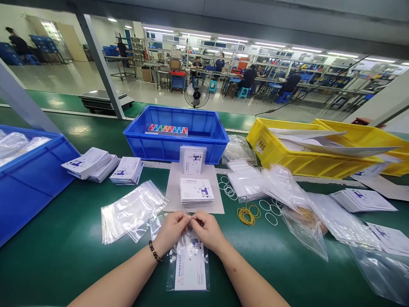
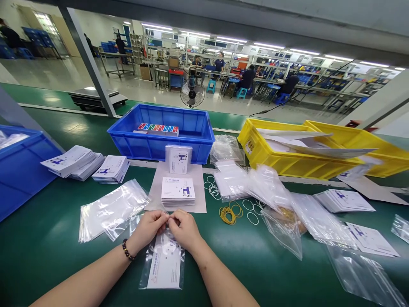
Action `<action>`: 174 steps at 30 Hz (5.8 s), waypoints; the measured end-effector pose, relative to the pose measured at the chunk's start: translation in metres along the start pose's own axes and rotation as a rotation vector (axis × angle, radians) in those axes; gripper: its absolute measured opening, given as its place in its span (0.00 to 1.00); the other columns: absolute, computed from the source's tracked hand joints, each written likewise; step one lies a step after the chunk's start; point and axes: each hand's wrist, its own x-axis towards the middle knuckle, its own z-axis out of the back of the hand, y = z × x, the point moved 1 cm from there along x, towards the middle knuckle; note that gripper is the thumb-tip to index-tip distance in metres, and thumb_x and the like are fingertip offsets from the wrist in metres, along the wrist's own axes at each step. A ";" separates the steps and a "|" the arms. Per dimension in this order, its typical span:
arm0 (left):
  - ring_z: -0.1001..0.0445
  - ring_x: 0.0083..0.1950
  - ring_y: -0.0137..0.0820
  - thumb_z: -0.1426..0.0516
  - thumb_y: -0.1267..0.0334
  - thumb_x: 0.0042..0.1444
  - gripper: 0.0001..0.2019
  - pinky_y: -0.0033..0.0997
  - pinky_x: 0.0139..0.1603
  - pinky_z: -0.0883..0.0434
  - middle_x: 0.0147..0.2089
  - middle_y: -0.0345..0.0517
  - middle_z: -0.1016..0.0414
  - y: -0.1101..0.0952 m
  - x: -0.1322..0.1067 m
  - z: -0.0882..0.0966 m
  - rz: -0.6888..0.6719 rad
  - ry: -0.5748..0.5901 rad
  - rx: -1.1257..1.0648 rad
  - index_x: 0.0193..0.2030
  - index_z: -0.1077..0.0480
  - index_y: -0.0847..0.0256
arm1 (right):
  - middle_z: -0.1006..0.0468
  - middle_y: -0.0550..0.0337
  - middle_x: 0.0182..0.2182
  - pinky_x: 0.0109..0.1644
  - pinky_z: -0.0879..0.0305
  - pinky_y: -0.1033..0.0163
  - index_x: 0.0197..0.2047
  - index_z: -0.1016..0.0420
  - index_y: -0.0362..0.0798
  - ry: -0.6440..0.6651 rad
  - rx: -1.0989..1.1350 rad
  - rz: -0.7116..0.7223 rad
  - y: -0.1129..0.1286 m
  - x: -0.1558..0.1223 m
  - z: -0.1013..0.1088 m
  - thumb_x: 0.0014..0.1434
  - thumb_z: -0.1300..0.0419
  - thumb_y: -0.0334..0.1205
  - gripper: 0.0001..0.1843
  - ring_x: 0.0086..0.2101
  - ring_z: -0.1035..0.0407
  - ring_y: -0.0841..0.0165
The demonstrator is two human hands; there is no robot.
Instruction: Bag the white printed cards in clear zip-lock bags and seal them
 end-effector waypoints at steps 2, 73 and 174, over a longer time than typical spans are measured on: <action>0.42 0.21 0.25 0.50 0.54 0.51 0.17 0.26 0.25 0.45 0.17 0.36 0.40 -0.001 -0.002 0.000 -0.059 0.008 0.126 0.16 0.42 0.60 | 0.36 0.64 0.18 0.26 0.46 0.68 0.18 0.36 0.47 -0.004 -0.053 0.009 -0.003 0.001 -0.004 0.54 0.50 0.33 0.14 0.22 0.41 0.73; 0.33 0.24 0.26 0.43 0.59 0.46 0.10 0.26 0.26 0.36 0.21 0.38 0.31 -0.012 -0.003 0.022 0.092 0.210 0.000 0.24 0.32 0.64 | 0.34 0.67 0.19 0.26 0.43 0.69 0.29 0.28 0.45 0.259 0.457 -0.295 -0.009 0.003 0.024 0.46 0.40 0.39 0.07 0.21 0.41 0.75; 0.44 0.23 0.26 0.51 0.55 0.49 0.16 0.27 0.25 0.46 0.18 0.37 0.42 -0.010 -0.010 -0.002 -0.114 0.024 0.244 0.15 0.45 0.60 | 0.37 0.63 0.17 0.26 0.47 0.67 0.18 0.40 0.47 -0.284 -0.318 0.129 -0.008 0.000 -0.007 0.55 0.52 0.31 0.15 0.21 0.42 0.72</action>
